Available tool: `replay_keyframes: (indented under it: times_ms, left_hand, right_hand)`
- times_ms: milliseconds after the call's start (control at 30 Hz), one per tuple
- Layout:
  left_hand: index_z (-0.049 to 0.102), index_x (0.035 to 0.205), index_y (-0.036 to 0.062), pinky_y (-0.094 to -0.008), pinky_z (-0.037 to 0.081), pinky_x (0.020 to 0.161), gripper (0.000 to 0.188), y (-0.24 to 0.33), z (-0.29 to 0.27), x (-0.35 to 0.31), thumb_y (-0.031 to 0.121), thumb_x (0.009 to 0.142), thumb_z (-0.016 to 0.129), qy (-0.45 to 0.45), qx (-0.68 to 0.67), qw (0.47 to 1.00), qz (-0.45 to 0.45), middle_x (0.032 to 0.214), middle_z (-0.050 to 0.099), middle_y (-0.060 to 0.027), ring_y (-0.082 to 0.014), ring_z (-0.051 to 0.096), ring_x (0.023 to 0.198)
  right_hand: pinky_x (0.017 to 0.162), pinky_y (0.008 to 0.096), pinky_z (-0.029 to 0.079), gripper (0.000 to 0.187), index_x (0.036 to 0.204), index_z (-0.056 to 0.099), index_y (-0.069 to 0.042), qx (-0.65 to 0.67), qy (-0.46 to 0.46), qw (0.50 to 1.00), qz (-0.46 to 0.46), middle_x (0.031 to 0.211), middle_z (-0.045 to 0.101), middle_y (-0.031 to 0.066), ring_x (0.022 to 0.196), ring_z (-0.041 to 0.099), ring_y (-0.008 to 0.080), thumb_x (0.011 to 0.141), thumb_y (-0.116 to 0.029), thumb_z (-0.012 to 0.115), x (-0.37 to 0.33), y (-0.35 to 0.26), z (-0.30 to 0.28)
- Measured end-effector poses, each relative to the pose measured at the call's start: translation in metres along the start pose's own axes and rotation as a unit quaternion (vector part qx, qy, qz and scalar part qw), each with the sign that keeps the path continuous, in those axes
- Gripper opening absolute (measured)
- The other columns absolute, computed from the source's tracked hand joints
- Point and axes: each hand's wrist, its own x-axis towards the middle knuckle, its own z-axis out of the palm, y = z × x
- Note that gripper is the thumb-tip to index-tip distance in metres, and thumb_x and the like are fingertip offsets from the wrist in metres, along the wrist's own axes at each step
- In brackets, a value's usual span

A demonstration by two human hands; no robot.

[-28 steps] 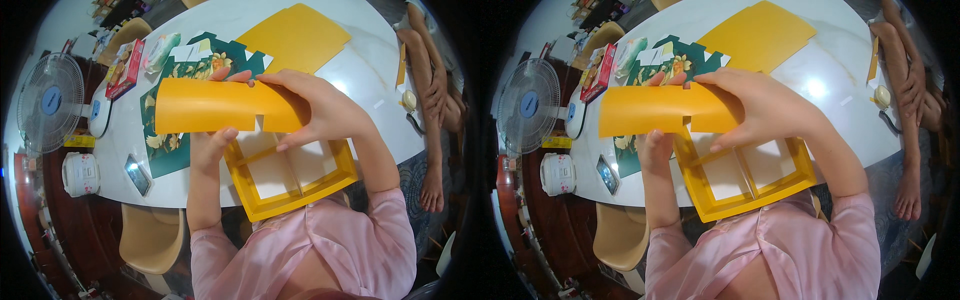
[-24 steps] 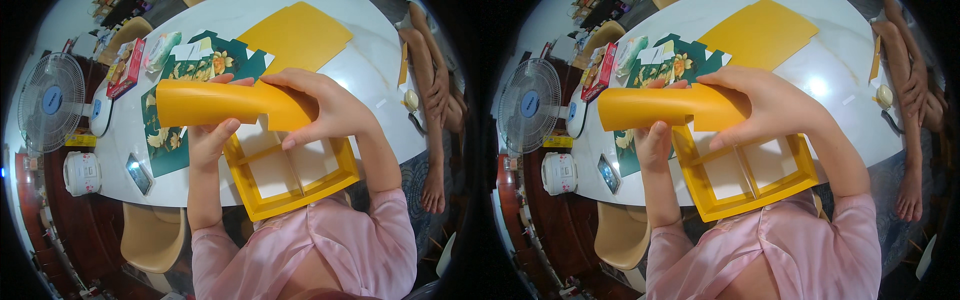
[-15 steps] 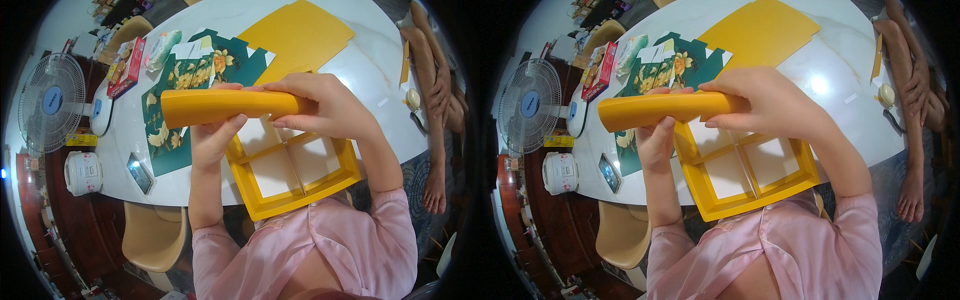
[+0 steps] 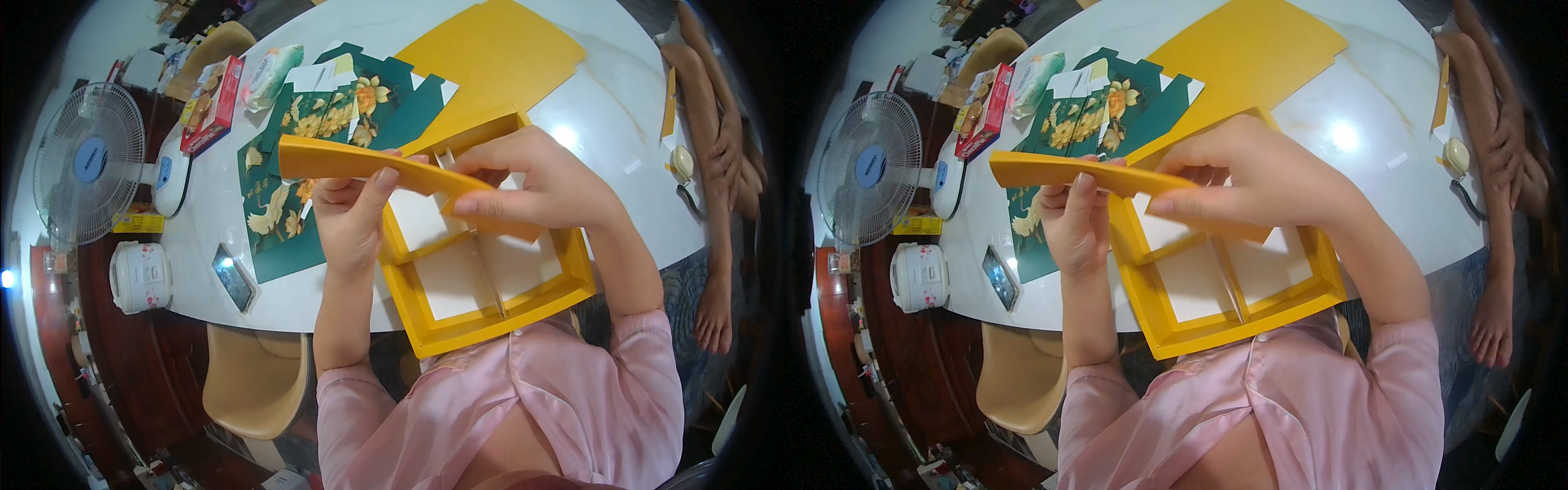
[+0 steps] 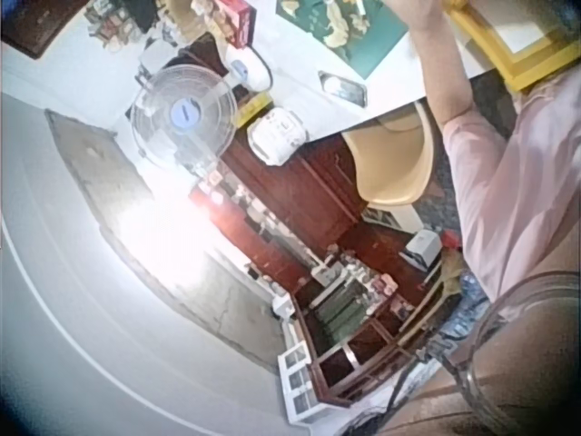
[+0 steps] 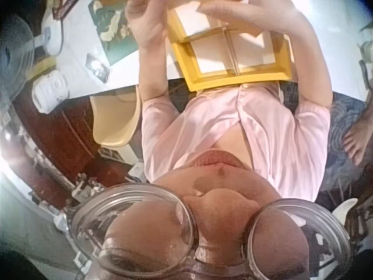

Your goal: The person assembles a yellow cardboard box divider by inserting cardboard strips into pre-cut slots to create four compartments and then places it into a yellow outer box.

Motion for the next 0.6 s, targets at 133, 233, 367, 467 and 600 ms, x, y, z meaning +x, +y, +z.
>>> replay_keyframes:
  times_ms: [133, 233, 367, 467, 600]
  left_hand:
    - [0.068, 0.113, 0.0014, -0.0474, 0.056, 0.093, 0.022, 0.003, -0.001, -0.001, 0.008, 0.092, 0.069, 0.003, 0.061, 0.998, -0.021, 0.113, 0.070, -0.0155, -0.0377, 0.069, 0.105]
    - [0.065, 0.112, -0.0072, -0.0443, 0.054, 0.097, 0.026, 0.024, -0.003, 0.008, 0.002, 0.088, 0.070, -0.020, -0.039, 0.999, -0.012, 0.108, 0.070, -0.0227, -0.0360, 0.069, 0.105]
    - [0.063, 0.113, -0.0069, -0.0474, 0.053, 0.097, 0.033, 0.029, -0.026, 0.004, 0.011, 0.088, 0.074, -0.041, 0.074, 0.996, -0.041, 0.114, 0.068, -0.0297, -0.0413, 0.067, 0.108]
    - [0.064, 0.112, -0.0049, -0.0481, 0.052, 0.098, 0.031, 0.023, -0.032, 0.007, 0.013, 0.088, 0.074, -0.107, 0.008, 0.992, 0.063, 0.116, 0.066, -0.0316, -0.0426, 0.067, 0.109]
    - [0.065, 0.122, 0.0013, -0.0432, 0.050, 0.100, 0.044, 0.038, -0.040, 0.011, 0.020, 0.084, 0.079, -0.202, 0.072, 0.977, 0.011, 0.120, 0.066, -0.0291, -0.0393, 0.064, 0.116]
  right_hand:
    - [0.056, 0.0296, 0.044, 0.026, 0.083, 0.068, 0.004, -0.039, -0.048, 0.995, 0.080, 0.067, 0.062, 0.0127, 0.059, 0.058, 0.0145, 0.086, -0.021, 0.075, 0.000, -0.009, -0.018]
    - [0.059, 0.0292, 0.046, 0.027, 0.084, 0.068, 0.004, -0.078, -0.062, 0.992, 0.082, 0.072, 0.066, 0.0125, 0.062, 0.061, 0.0155, 0.085, -0.022, 0.077, 0.001, -0.012, -0.023]
    - [0.069, 0.0290, 0.052, 0.031, 0.092, 0.071, 0.004, -0.043, -0.043, 0.997, 0.039, 0.080, 0.071, 0.0109, 0.071, 0.067, 0.0187, 0.083, -0.024, 0.079, -0.002, -0.009, -0.025]
    - [0.079, 0.0297, 0.053, 0.036, 0.100, 0.072, 0.004, -0.029, -0.059, 0.995, 0.076, 0.088, 0.073, 0.0103, 0.084, 0.071, 0.0219, 0.081, -0.026, 0.081, -0.003, -0.007, -0.032]
    - [0.080, 0.0315, 0.053, 0.037, 0.104, 0.073, 0.002, -0.039, -0.075, 0.994, 0.069, 0.092, 0.073, 0.0131, 0.087, 0.070, 0.0249, 0.078, -0.024, 0.082, -0.002, -0.007, -0.039]
